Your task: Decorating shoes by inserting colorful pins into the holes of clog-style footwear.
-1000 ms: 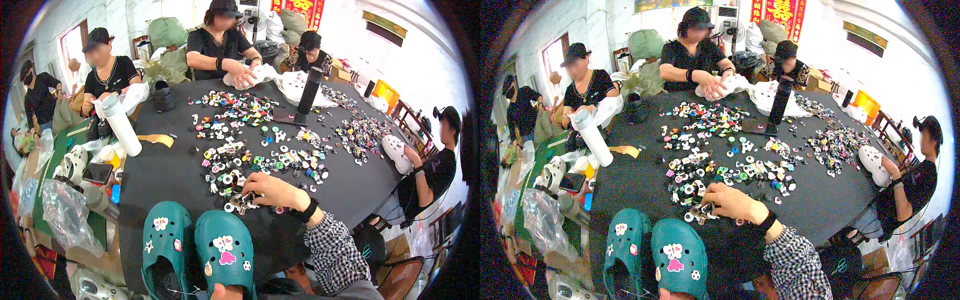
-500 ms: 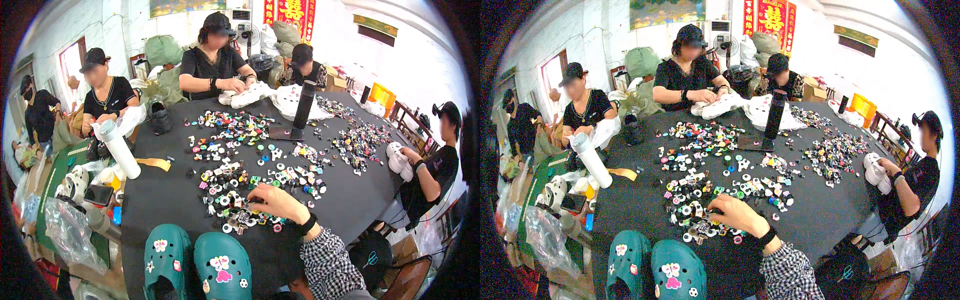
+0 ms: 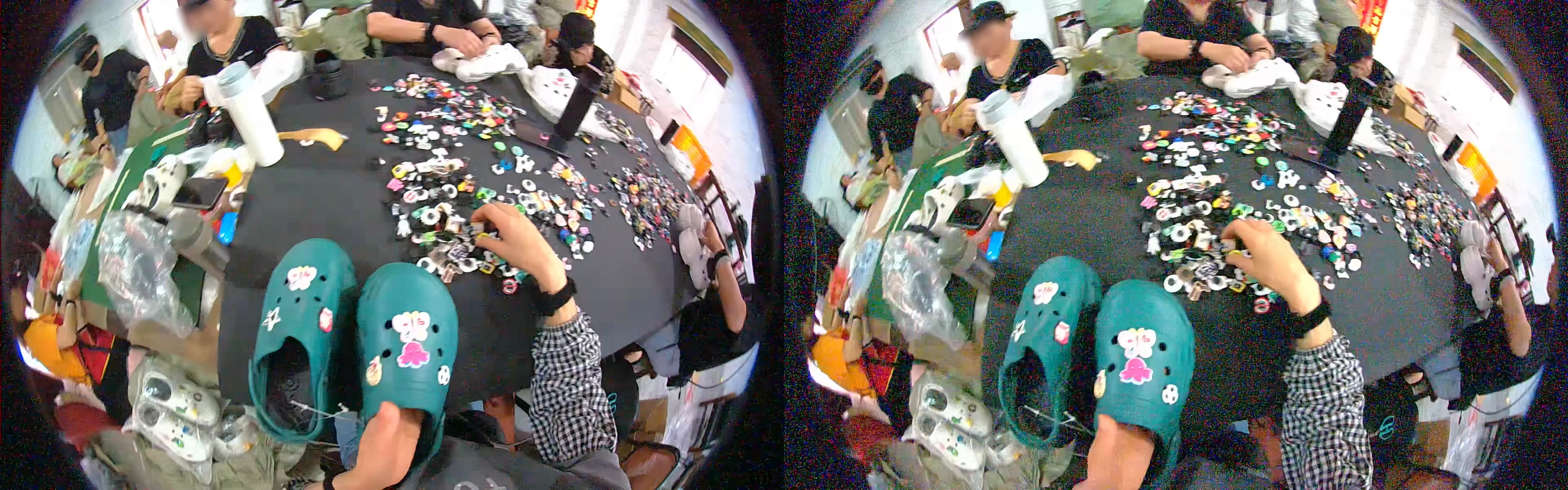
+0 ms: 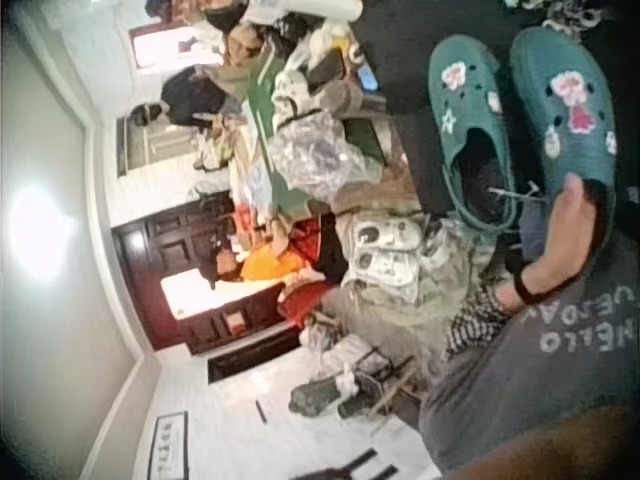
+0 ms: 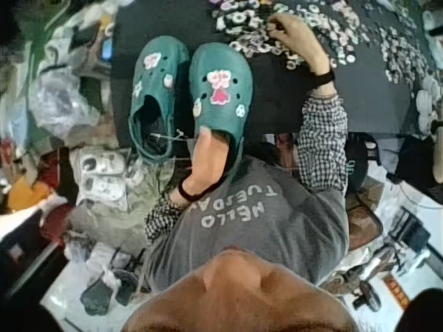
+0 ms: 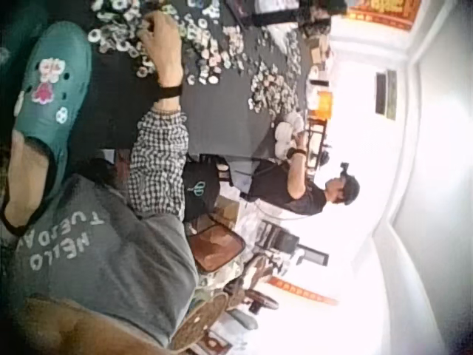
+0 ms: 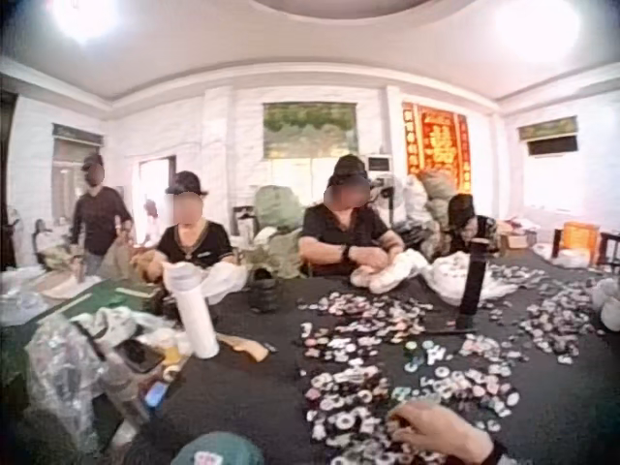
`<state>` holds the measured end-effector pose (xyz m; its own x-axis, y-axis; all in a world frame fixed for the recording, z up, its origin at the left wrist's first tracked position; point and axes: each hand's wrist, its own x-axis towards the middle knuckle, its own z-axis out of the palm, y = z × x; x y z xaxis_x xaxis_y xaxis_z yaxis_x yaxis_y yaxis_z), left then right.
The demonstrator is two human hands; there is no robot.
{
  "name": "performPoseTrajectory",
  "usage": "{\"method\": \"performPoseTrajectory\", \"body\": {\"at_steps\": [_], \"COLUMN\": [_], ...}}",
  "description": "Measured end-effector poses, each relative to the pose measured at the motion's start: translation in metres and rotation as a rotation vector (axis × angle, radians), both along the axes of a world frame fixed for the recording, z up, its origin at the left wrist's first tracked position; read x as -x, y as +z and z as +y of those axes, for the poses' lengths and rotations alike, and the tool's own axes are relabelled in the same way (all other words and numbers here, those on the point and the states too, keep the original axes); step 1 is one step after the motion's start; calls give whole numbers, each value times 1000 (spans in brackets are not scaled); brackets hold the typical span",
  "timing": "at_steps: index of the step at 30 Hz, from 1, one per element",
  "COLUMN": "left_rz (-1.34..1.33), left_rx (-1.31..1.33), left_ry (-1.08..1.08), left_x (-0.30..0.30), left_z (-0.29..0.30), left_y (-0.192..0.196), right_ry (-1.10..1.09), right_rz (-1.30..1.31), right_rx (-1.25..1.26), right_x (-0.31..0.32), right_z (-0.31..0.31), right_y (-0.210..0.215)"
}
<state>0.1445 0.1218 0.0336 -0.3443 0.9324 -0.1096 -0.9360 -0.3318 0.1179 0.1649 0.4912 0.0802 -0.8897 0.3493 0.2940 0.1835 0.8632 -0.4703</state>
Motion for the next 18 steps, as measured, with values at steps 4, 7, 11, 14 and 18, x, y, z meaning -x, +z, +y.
{"method": "performPoseTrajectory", "body": {"at_steps": [4,7,11,14,18], "left_rz": [204,35,756,786,748], "left_rx": [467,-341,230,156,230], "left_ry": [-10,-116,85,106,79], "left_x": [0,4,7,14,24], "left_z": [12,-2,-5,1,17], "left_y": [27,-1,33,49,48], "right_ry": [-23,15,113,85,32], "right_rz": [-39,-59,-103,-131,-179], "right_rx": [-54,-72,-2,-46,-127], "right_x": [-9,-16,-19,-27,-9], "right_z": [-3,-5,-13,-10,21], "right_y": [3,11,38,76,108]}}
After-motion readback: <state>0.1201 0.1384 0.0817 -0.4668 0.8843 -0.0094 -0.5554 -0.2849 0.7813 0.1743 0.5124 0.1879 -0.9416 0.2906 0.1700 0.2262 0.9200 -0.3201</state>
